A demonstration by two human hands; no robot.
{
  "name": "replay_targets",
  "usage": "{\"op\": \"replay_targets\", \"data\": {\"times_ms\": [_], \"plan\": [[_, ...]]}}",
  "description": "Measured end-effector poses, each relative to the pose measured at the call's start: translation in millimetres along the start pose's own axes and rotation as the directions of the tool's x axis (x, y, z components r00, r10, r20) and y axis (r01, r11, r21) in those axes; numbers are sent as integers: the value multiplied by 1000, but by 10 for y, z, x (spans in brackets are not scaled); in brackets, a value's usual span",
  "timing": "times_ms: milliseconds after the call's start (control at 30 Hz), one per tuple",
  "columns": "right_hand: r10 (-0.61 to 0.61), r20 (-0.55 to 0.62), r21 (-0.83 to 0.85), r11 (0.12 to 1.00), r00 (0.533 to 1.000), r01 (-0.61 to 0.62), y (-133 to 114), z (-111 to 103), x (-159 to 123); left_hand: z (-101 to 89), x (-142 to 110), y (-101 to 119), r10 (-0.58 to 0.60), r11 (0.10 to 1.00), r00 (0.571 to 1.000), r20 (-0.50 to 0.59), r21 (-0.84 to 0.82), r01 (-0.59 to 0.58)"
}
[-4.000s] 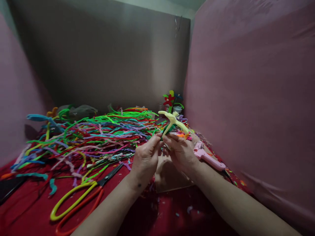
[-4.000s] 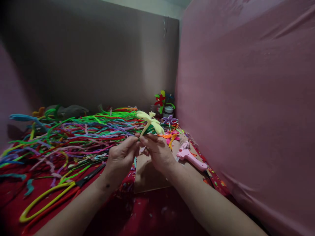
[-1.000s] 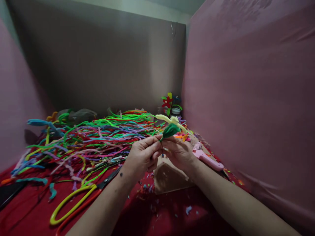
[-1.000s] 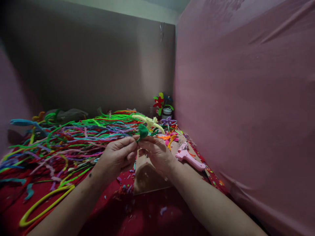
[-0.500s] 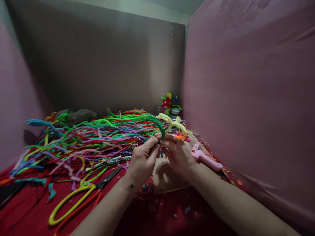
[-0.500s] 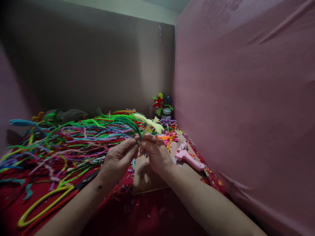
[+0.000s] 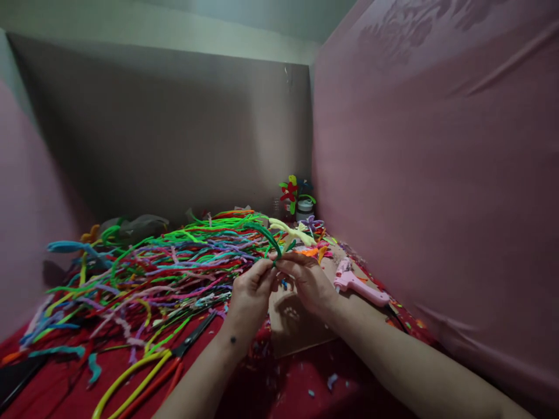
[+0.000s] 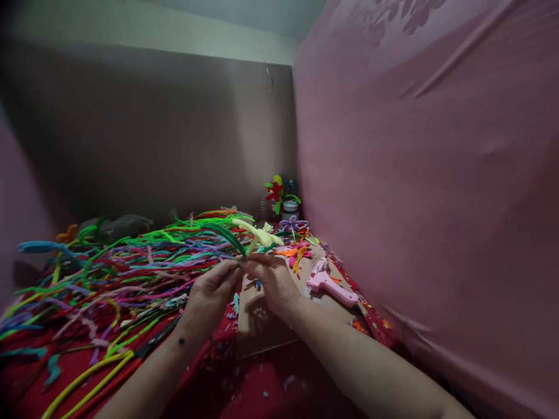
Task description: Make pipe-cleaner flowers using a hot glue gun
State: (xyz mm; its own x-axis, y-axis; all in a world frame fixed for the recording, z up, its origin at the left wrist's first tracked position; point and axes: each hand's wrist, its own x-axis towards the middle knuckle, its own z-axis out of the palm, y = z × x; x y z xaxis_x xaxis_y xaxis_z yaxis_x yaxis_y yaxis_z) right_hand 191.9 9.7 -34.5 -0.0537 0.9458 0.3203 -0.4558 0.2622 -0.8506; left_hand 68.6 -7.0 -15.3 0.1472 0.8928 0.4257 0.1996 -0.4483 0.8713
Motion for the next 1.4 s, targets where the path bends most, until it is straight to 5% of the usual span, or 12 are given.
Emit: {"op": "replay_targets", "data": {"times_ms": [100,200,400,567,733,933,1233,1400], "plan": [[23,28,13,1000,999,-23,-14,1,10,-20,16,5,-173,958,981,88,-217,189],[27,59,-3,1000,998,-27,-47,25,1,-34,25,-3,-206,934,969,138,-267,236],[-59,48,-125,990,997,65,-130,66,-39,-37,-9,-19,100,982,995,12,158,-101],[-39,64,-224,973,997,53,-113,5,-28,-53,0,-87,153,955,988,17,255,-153],[-27,119,-128,991,992,43,-38,-63,5,-68,21,-88,-31,1000,996,82,5,31],[26,179,-27,999,984,-22,-8,-72,43,-94,29,22,-255,924,939,230,-229,308],[79,193,-33,997,978,-74,-29,-64,74,-133,68,97,-345,730,864,367,-474,493],[61,158,35,997,986,-67,-12,-84,63,-184,72,85,-317,694,836,448,-491,526]]}}
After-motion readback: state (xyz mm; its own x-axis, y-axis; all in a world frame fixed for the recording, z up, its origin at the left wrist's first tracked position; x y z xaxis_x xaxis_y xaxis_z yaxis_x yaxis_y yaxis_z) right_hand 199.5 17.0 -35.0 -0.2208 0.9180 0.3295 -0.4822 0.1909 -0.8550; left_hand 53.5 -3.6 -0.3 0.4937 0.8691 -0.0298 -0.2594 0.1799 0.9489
